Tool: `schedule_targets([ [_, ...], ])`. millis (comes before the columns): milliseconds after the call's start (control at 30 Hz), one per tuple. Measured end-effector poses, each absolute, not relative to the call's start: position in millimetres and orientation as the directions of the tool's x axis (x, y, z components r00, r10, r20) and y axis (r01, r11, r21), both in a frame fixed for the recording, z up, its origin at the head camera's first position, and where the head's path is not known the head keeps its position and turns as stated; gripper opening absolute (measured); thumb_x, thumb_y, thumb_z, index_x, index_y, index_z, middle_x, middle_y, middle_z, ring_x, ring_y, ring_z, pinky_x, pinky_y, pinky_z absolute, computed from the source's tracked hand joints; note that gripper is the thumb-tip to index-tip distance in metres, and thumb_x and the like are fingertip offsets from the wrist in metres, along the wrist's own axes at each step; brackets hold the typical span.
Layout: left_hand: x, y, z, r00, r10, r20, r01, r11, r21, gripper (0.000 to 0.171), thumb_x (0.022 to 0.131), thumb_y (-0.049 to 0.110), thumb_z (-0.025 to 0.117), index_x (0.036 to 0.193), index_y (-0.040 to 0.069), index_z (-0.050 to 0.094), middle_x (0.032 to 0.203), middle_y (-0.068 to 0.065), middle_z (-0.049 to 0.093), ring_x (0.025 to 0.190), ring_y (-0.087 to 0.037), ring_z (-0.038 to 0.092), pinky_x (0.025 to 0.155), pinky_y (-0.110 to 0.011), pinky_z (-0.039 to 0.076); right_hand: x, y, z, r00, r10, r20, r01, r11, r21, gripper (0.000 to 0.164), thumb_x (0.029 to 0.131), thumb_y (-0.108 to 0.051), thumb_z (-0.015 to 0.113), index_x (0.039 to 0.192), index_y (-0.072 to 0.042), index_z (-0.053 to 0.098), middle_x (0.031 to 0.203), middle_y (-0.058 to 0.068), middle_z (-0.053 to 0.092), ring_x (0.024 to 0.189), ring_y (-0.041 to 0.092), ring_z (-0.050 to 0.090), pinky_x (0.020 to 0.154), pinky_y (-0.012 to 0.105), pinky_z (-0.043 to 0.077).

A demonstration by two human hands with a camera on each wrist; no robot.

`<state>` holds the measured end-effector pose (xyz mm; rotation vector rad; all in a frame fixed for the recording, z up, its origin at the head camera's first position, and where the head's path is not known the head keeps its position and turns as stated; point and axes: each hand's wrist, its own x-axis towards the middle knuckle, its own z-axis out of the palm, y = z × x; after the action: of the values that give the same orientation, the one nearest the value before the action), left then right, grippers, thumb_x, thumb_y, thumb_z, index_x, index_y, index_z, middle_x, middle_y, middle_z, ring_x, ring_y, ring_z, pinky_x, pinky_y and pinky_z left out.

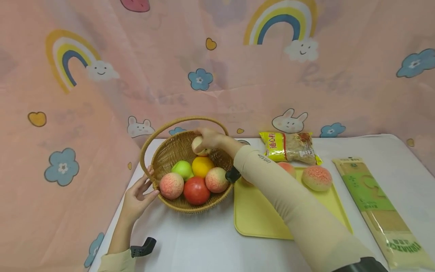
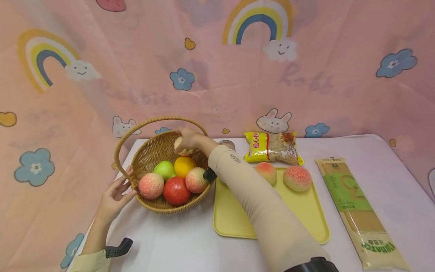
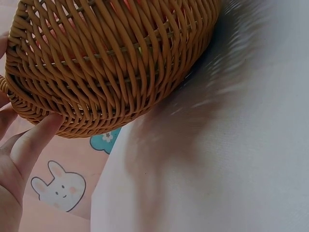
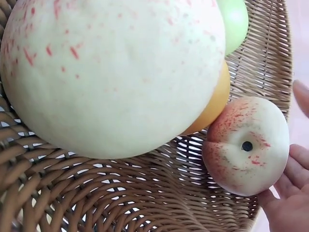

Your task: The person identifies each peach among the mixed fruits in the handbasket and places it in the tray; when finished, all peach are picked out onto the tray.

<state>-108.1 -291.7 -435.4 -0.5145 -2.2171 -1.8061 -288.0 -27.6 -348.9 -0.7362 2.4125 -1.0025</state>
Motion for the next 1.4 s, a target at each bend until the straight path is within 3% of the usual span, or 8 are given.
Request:
schedule_targets([
  [500, -108.6, -290.2, -433.5, -0.902, 0.129, 0.413, 0.429, 0.148, 0.891, 0.065, 0.078, -0.021, 0.059, 0.138, -0.013, 0.036, 0.151, -0.028, 0.024, 0.127, -0.006, 0.046, 0.086, -0.021, 0.054, -288.9, -26.6, -345.9, -0.779, -0.613, -0.131, -0.390, 0.638, -0.664, 0.064, 0.086, -0.015, 0.069, 0.141, -0.003, 0.040, 0.144, 0.013, 0.045, 0.132, 0.026, 0.042, 0.108, 0.036, 0.041],
  [767, -108.8, -288.6, -431.1, -0.879, 0.140, 0.455, 0.472, 0.141, 0.870, 0.064, 0.078, -0.023, 0.058, 0.137, -0.017, 0.035, 0.149, -0.033, 0.022, 0.128, -0.009, 0.047, 0.087, -0.021, 0.053, -289.3, -28.2, -345.1, -0.784, -0.609, -0.121, -0.440, 0.682, -0.584, 0.054, 0.083, -0.017, 0.071, 0.133, -0.005, 0.054, 0.139, 0.011, 0.048, 0.129, 0.027, 0.040, 0.100, 0.037, 0.045],
  [1133, -108.3, -288.0, -431.0, -0.884, 0.146, 0.445, 0.463, 0.136, 0.876, 0.063, 0.078, -0.023, 0.057, 0.137, -0.016, 0.035, 0.149, -0.033, 0.021, 0.128, -0.008, 0.046, 0.087, -0.022, 0.054, -287.7, -24.8, -345.8, -0.708, -0.681, -0.187, -0.453, 0.641, -0.620, 0.067, 0.078, -0.005, 0.070, 0.140, -0.009, 0.045, 0.139, 0.014, 0.045, 0.117, 0.028, 0.048, 0.095, 0.038, 0.048],
  [1400, -106.5, -288.1, -431.6, -0.888, 0.144, 0.437, 0.455, 0.136, 0.880, 0.063, 0.079, -0.022, 0.057, 0.137, -0.016, 0.035, 0.150, -0.032, 0.022, 0.128, -0.007, 0.046, 0.086, -0.022, 0.054, -285.9, -24.6, -346.2, -0.686, -0.712, -0.152, -0.523, 0.627, -0.578, 0.068, 0.076, -0.005, 0.072, 0.139, -0.008, 0.045, 0.140, 0.012, 0.046, 0.120, 0.026, 0.046, 0.098, 0.038, 0.047],
])
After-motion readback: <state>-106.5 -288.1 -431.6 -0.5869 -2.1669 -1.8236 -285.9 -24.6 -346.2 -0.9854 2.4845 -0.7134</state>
